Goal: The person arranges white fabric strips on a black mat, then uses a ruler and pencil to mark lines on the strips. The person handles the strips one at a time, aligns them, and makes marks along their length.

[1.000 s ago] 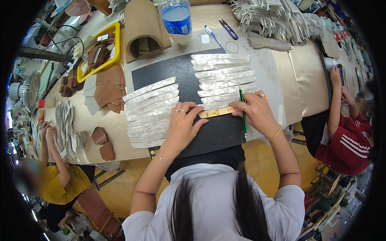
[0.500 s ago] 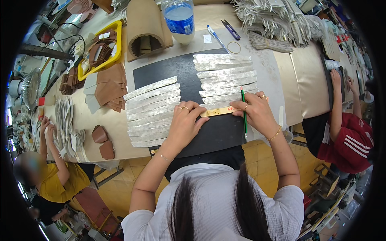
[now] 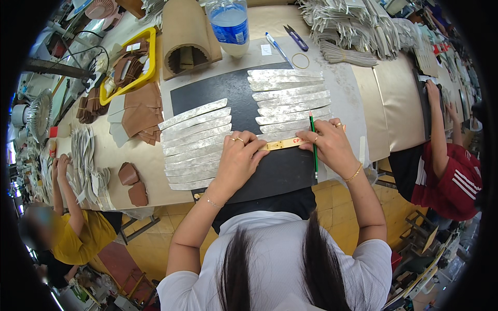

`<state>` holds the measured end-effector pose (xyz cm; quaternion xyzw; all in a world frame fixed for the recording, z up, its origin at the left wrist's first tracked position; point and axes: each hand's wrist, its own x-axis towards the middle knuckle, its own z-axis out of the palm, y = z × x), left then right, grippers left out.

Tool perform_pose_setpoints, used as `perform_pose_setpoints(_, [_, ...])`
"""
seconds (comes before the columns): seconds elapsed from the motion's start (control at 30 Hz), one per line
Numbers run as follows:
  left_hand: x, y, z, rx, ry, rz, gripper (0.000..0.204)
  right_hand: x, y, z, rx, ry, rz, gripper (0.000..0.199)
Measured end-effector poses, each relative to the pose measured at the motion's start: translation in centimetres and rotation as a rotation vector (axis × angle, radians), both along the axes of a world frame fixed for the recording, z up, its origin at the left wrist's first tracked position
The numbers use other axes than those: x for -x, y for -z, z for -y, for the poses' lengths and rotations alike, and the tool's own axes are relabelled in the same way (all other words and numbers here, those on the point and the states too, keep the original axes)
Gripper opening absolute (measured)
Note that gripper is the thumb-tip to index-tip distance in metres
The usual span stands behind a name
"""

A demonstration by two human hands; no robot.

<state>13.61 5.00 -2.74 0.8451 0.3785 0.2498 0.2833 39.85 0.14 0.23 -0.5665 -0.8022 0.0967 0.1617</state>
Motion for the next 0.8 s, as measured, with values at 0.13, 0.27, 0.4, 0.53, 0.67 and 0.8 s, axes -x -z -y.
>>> perform_pose_setpoints(0.13, [-0.2, 0.1, 0.0, -0.027, -0.013, 0.005, 0.012, 0.4, -0.6, 0.2, 0.008, 0.033, -0.018, 0.028])
perform_pose_setpoints(0.27, [-0.4, -0.1, 0.0, 0.012, -0.025, -0.027, 0.014, 0.4, 0.0, 0.7, -0.037, 0.086, -0.02, 0.027])
perform_pose_setpoints(0.4, [-0.3, 0.1, 0.0, 0.027, -0.027, -0.022, 0.013, 0.5, 0.5, 1.0, -0.039, 0.108, -0.035, 0.025])
perform_pose_setpoints(0.53, [-0.3, -0.1, 0.0, 0.034, -0.033, -0.032, 0.012, 0.7, 0.8, 1.0, -0.065, 0.116, -0.031, 0.022])
perform_pose_setpoints(0.67, [-0.4, -0.2, 0.1, 0.035, -0.036, -0.033, 0.011, 0.7, 1.1, 0.9, -0.082, 0.116, -0.017, 0.021])
perform_pose_setpoints(0.8, [-0.4, -0.2, 0.0, 0.03, -0.034, -0.034, 0.011, 0.8, 0.8, 0.9, -0.08, 0.117, -0.006, 0.021])
